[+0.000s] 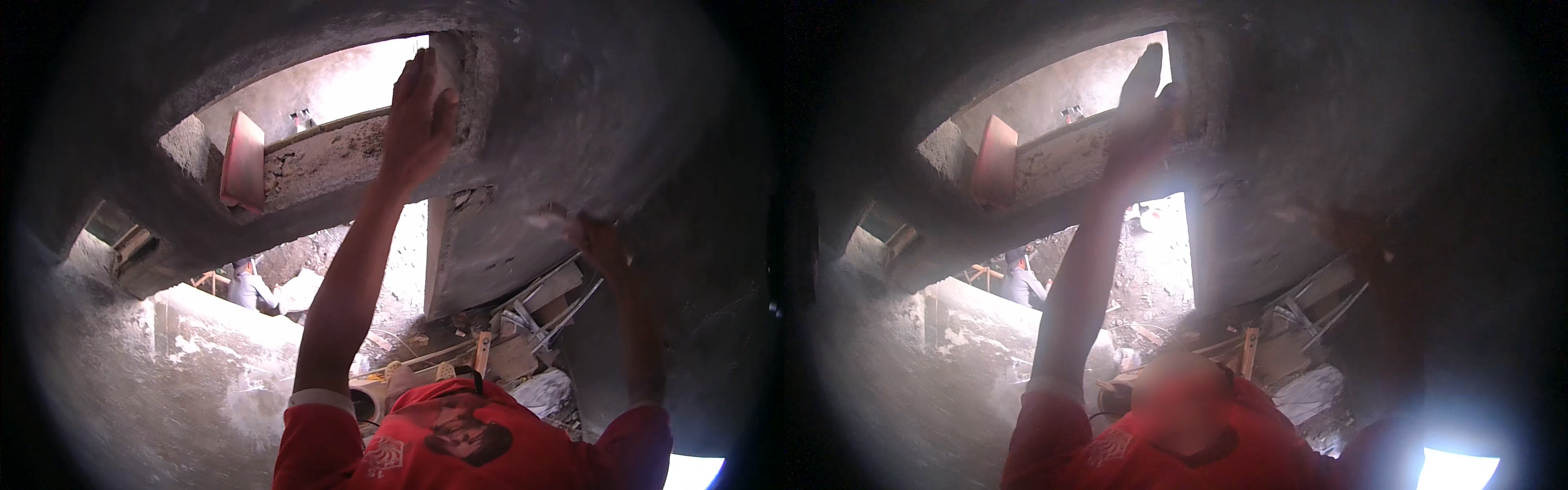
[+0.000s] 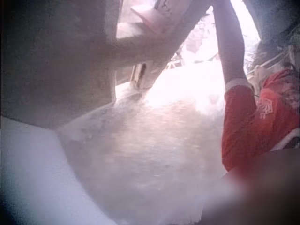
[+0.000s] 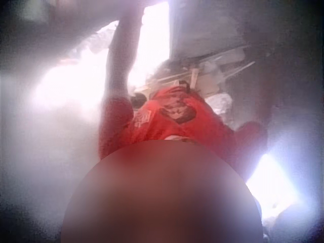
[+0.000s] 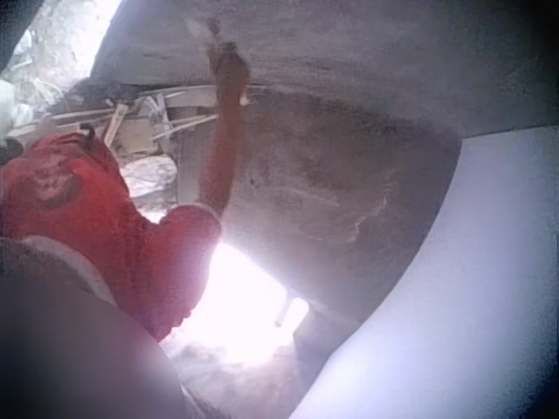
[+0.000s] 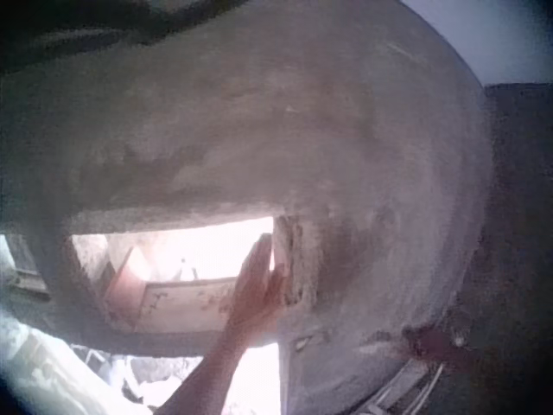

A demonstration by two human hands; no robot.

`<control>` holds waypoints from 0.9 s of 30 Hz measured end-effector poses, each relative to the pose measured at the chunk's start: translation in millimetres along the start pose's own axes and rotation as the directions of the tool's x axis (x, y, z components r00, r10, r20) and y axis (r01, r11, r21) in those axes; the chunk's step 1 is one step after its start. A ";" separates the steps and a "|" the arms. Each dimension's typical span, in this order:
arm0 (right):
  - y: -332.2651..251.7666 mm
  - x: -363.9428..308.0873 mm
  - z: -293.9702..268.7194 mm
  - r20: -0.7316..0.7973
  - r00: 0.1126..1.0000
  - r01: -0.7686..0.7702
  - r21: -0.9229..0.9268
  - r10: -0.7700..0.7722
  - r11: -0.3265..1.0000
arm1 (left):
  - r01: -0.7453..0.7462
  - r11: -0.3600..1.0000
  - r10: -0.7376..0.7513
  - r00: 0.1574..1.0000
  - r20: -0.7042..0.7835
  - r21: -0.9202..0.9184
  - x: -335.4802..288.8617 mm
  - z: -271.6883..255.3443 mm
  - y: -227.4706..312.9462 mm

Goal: The person removes a wooden plank from a wall opening, then applies and smooths plaster around the opening using a trowel. The person works on the edges and corners of the opening to create a smooth finish.

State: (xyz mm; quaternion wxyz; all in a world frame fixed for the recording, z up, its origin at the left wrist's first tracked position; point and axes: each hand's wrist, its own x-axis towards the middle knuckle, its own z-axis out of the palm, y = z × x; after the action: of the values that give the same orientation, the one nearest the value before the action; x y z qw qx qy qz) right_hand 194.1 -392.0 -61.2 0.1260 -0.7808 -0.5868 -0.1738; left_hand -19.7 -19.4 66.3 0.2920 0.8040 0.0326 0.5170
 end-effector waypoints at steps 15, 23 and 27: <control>-249.5 -346.7 139.7 0.319 0.559 -0.827 0.284 0.765 0.486 | 0.018 0.997 -0.017 1.000 0.007 -0.077 -19.5 43.6 12.2; -265.7 -355.4 171.1 0.191 0.513 -0.847 0.275 0.837 0.456 | -0.110 0.986 0.113 0.993 -0.022 0.126 1.0 42.9 7.4; -266.2 -326.5 191.9 0.189 0.429 -0.884 0.292 0.884 0.366 | -0.056 0.995 0.059 0.998 0.028 -0.088 -10.2 30.2 -10.6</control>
State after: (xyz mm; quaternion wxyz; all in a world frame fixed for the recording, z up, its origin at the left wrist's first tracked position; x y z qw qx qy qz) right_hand -119.8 -525.6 -374.2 0.3351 -0.9366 -0.0983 0.0273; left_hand 3.9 -27.4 43.7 0.3124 0.7987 -0.0175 0.5140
